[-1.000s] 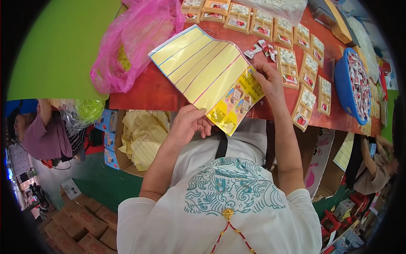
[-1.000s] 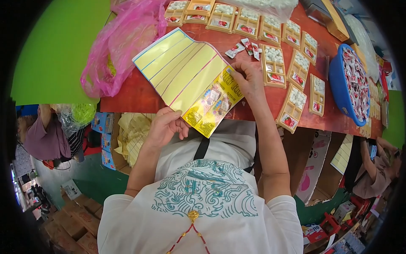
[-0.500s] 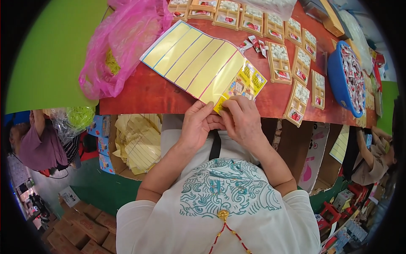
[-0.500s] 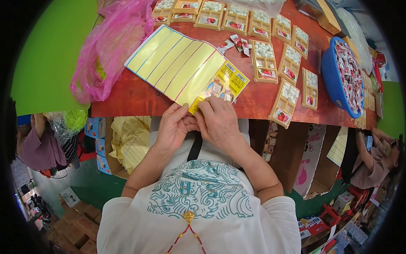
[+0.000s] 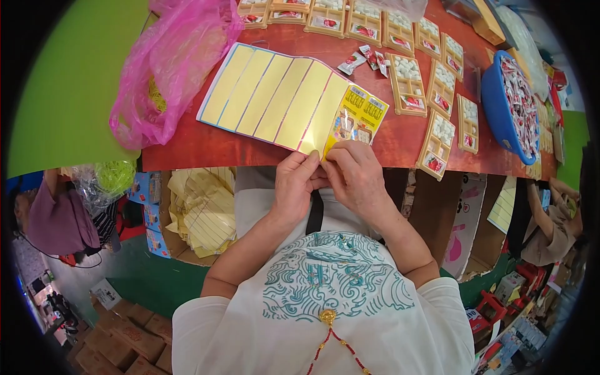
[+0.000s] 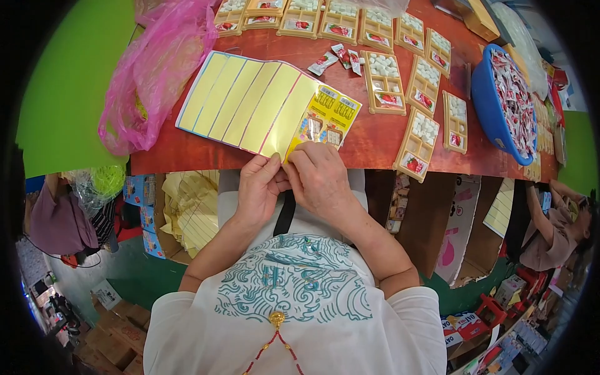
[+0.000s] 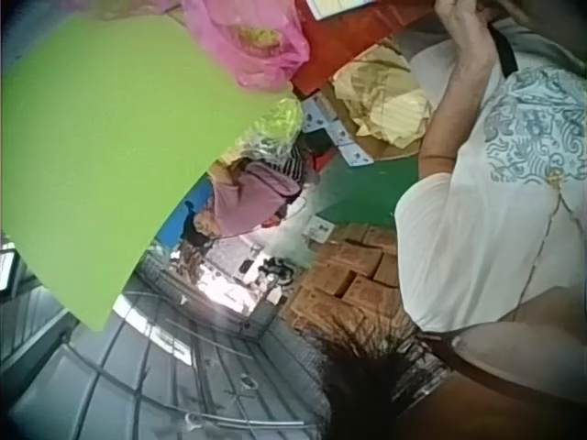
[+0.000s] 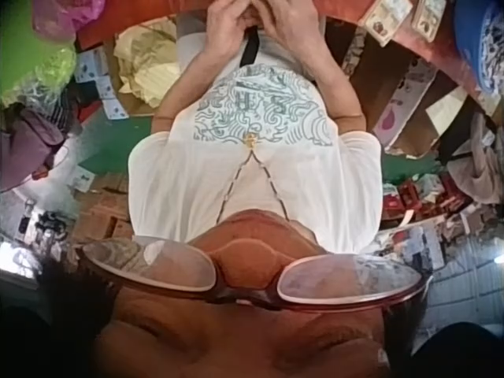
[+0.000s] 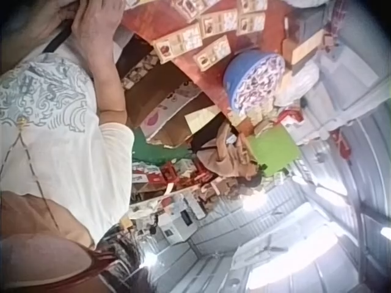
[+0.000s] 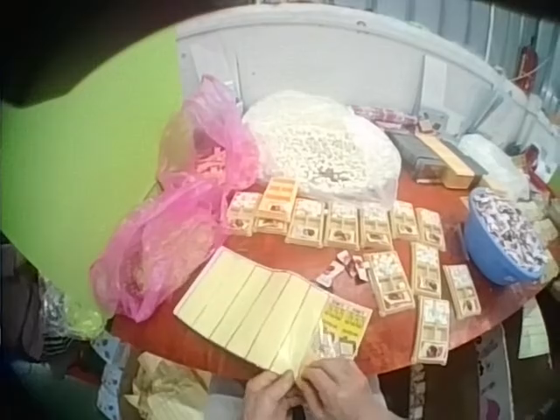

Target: Placing small items into plastic trays and sealing them with adhesive yellow paper strips.

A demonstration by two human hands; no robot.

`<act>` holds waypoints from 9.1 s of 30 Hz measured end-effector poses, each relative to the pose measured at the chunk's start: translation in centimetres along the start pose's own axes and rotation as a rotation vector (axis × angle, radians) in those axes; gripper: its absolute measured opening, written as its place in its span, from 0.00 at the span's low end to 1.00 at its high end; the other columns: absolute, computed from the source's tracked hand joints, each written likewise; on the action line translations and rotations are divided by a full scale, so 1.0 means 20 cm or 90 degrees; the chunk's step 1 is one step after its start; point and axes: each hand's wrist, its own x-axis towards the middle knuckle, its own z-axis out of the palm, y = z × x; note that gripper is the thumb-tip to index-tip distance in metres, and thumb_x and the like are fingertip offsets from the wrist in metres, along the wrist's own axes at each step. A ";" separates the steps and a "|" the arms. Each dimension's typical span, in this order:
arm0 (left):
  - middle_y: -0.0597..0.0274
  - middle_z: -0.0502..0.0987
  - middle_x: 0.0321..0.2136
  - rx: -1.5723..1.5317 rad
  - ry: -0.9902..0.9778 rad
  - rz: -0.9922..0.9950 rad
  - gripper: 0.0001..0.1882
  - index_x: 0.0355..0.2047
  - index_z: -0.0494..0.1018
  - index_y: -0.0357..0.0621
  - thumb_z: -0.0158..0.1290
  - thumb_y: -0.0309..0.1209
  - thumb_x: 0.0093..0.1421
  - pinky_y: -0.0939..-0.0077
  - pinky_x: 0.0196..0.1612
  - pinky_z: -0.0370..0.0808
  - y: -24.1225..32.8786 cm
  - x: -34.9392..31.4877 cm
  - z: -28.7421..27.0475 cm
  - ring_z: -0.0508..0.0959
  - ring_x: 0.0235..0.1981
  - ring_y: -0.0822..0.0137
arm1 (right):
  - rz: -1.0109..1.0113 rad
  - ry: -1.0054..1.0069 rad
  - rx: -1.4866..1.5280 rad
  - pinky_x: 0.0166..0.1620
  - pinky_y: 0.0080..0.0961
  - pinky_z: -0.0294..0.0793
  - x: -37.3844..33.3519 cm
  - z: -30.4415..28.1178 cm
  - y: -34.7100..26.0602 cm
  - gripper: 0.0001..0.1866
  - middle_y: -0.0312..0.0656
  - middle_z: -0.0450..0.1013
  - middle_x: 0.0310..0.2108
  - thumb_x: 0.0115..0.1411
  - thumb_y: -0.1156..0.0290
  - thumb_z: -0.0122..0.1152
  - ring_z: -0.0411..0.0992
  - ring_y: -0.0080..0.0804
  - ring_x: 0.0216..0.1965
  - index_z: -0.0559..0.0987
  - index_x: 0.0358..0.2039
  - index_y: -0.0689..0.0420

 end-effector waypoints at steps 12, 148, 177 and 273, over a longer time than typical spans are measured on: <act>0.54 0.78 0.35 0.093 0.005 0.044 0.13 0.43 0.72 0.31 0.45 0.30 0.66 0.73 0.37 0.79 -0.02 0.01 -0.01 0.80 0.32 0.67 | 0.097 -0.019 0.167 0.35 0.26 0.74 -0.01 -0.01 0.04 0.05 0.46 0.73 0.32 0.52 0.83 0.56 0.74 0.38 0.31 0.75 0.31 0.65; 0.47 0.77 0.41 0.220 -0.049 0.041 0.16 0.50 0.66 0.31 0.44 0.29 0.66 0.69 0.45 0.75 -0.01 0.12 0.16 0.79 0.39 0.62 | 0.579 0.108 -0.411 0.46 0.45 0.74 0.41 -0.95 1.46 0.14 0.59 0.76 0.37 0.53 0.70 0.51 0.75 0.54 0.42 0.80 0.31 0.66; 0.47 0.77 0.40 0.184 -0.043 0.031 0.15 0.49 0.67 0.34 0.45 0.29 0.65 0.66 0.45 0.77 0.00 0.15 0.15 0.80 0.37 0.60 | 0.412 0.327 -0.424 0.41 0.44 0.74 0.32 -0.96 1.55 0.11 0.54 0.76 0.30 0.53 0.69 0.51 0.75 0.52 0.34 0.80 0.26 0.60; 0.62 0.72 0.52 1.173 -0.240 0.572 0.12 0.33 0.79 0.52 0.55 0.26 0.46 0.41 0.64 0.39 0.56 0.06 0.06 0.62 0.61 0.54 | 0.082 -0.167 0.269 0.35 0.24 0.67 0.39 -0.14 0.23 0.07 0.41 0.69 0.27 0.49 0.73 0.54 0.69 0.30 0.31 0.74 0.26 0.64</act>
